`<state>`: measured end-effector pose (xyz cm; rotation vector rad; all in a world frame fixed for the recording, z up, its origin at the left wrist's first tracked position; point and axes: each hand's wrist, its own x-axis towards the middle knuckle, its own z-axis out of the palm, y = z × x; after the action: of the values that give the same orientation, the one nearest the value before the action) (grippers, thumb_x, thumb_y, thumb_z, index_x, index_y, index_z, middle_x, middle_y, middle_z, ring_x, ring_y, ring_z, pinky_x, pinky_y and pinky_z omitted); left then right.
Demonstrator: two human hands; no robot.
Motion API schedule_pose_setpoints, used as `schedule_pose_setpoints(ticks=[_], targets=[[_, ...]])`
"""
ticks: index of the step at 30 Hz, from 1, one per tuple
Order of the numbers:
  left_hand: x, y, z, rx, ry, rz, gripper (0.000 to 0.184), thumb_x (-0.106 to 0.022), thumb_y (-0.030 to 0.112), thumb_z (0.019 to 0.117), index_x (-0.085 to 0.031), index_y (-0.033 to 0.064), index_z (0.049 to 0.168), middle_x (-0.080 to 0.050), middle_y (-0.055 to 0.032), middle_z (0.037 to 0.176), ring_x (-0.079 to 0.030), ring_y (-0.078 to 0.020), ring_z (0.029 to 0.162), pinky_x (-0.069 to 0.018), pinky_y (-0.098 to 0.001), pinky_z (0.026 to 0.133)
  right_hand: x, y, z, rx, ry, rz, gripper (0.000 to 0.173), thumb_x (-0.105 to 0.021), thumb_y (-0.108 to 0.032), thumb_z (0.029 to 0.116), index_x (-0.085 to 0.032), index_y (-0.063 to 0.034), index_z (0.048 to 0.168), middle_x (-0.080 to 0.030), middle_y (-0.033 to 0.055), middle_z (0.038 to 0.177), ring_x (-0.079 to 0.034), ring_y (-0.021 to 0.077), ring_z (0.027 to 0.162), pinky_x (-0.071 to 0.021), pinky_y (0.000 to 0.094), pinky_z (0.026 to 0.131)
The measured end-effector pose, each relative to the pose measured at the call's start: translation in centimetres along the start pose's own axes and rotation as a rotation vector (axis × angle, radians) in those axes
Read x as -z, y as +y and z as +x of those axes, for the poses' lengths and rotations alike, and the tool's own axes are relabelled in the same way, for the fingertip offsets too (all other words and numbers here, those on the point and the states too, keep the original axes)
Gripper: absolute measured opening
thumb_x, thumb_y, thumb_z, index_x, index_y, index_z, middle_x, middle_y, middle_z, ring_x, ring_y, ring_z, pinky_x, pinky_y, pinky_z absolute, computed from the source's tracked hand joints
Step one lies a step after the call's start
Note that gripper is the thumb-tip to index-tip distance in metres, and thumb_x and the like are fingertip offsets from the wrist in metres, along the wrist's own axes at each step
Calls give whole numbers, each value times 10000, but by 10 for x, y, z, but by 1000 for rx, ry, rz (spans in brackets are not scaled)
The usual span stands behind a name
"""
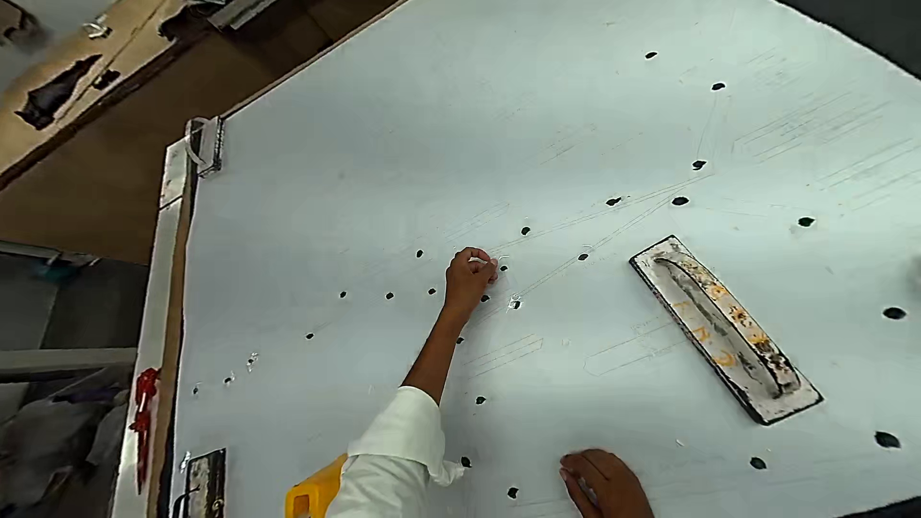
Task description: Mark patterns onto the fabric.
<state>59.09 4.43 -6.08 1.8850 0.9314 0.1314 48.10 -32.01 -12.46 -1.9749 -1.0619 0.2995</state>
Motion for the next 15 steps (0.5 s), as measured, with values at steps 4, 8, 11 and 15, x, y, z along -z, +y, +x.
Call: schedule_pose_setpoints(ticks=[4, 8, 11, 15], targets=[[-21, 15, 7, -24, -17, 0, 260, -645, 139, 1011, -577, -50, 1176, -684, -120, 823, -664, -185, 723, -564, -385, 743, 1, 0, -1, 1, -6, 5, 229, -585, -265, 1012, -755, -113, 995, -740, 53, 865, -711, 196, 817, -570, 341, 742], [-54, 40, 10, -83, -96, 36, 275, -645, 138, 1007, -581, -57, 1189, -692, -129, 824, -673, -207, 730, -567, -413, 744, 0, 2, -3, 3, -5, -1, 224, -584, -267, 1010, -756, -125, 991, -736, 44, 861, -706, 192, 820, -565, 334, 743], [-85, 58, 14, -139, -192, 99, 295, -641, 142, 1008, -577, -62, 1211, -690, -152, 856, -679, -243, 766, -567, -444, 774, -2, 2, -2, 10, 1, 5, 224, -583, -263, 1013, -756, -124, 990, -737, 41, 863, -707, 191, 824, -566, 332, 749], [-117, 71, 24, -156, -214, 179, 284, -641, 159, 1007, -604, -43, 1202, -692, -155, 865, -684, -268, 765, -571, -469, 770, -1, 1, -4, 21, 29, 1, 220, -581, -256, 1007, -756, -126, 979, -734, 33, 849, -705, 183, 825, -563, 315, 765]])
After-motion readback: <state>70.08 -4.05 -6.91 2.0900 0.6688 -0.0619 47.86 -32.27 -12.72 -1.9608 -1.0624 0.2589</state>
